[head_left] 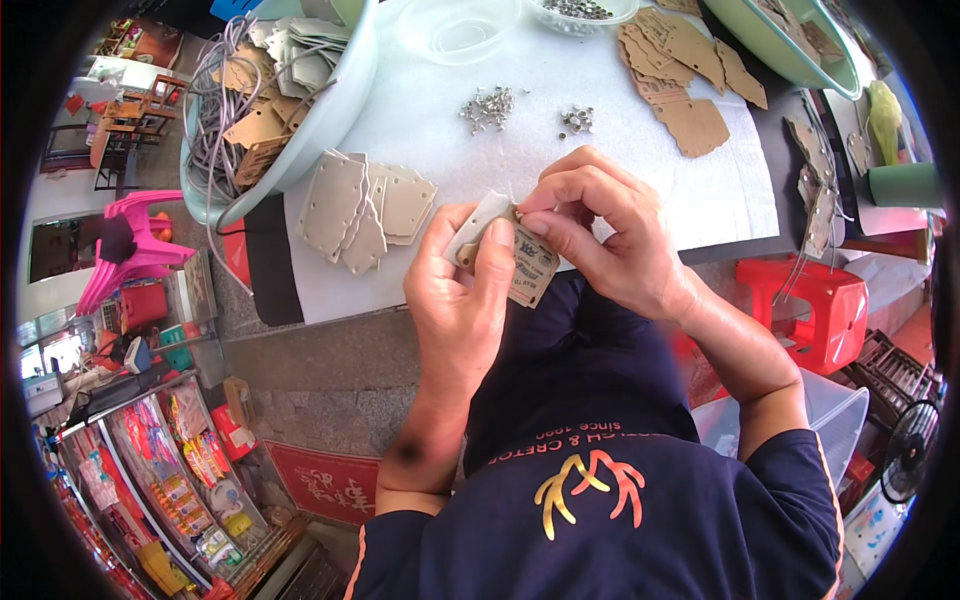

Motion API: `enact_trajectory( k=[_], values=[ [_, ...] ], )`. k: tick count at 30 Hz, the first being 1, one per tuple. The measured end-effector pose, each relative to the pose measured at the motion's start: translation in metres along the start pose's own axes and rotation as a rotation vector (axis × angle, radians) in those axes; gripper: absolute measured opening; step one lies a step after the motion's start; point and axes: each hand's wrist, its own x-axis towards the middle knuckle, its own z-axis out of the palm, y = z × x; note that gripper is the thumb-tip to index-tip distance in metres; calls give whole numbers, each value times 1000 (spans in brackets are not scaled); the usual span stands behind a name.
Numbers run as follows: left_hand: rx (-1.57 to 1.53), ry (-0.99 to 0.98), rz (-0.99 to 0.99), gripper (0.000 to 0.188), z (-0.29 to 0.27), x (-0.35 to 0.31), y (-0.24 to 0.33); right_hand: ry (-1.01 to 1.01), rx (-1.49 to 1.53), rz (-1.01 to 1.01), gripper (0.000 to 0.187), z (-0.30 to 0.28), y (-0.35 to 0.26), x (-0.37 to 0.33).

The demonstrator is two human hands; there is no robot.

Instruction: Inserting and attaching metal rivets to leather shoe labels.

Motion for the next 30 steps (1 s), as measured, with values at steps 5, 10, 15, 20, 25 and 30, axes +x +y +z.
enact_trajectory(
  k=[5, 10, 15, 20, 25, 30],
  values=[
    [106, -6, 77, 14, -1, 0, -2, -37, 11, 62, 10, 0, -2, 0],
    [168, -24, 107, 12, -3, -1, -1, -57, 119, 202, 9, 0, -5, -1],
    [211, -22, 154, 11, -3, -1, -2, -73, 122, 185, 9, -1, -4, -2],
    [199, -20, 135, 11, -3, -1, -3, -80, 158, 238, 8, -1, -4, -3],
    [244, -24, 167, 11, -4, 0, -4, -11, 251, 245, 10, 5, 4, -4],
    [260, -29, 143, 10, -3, -1, -2, 21, 382, 402, 12, 6, 0, -4]
  ],
)
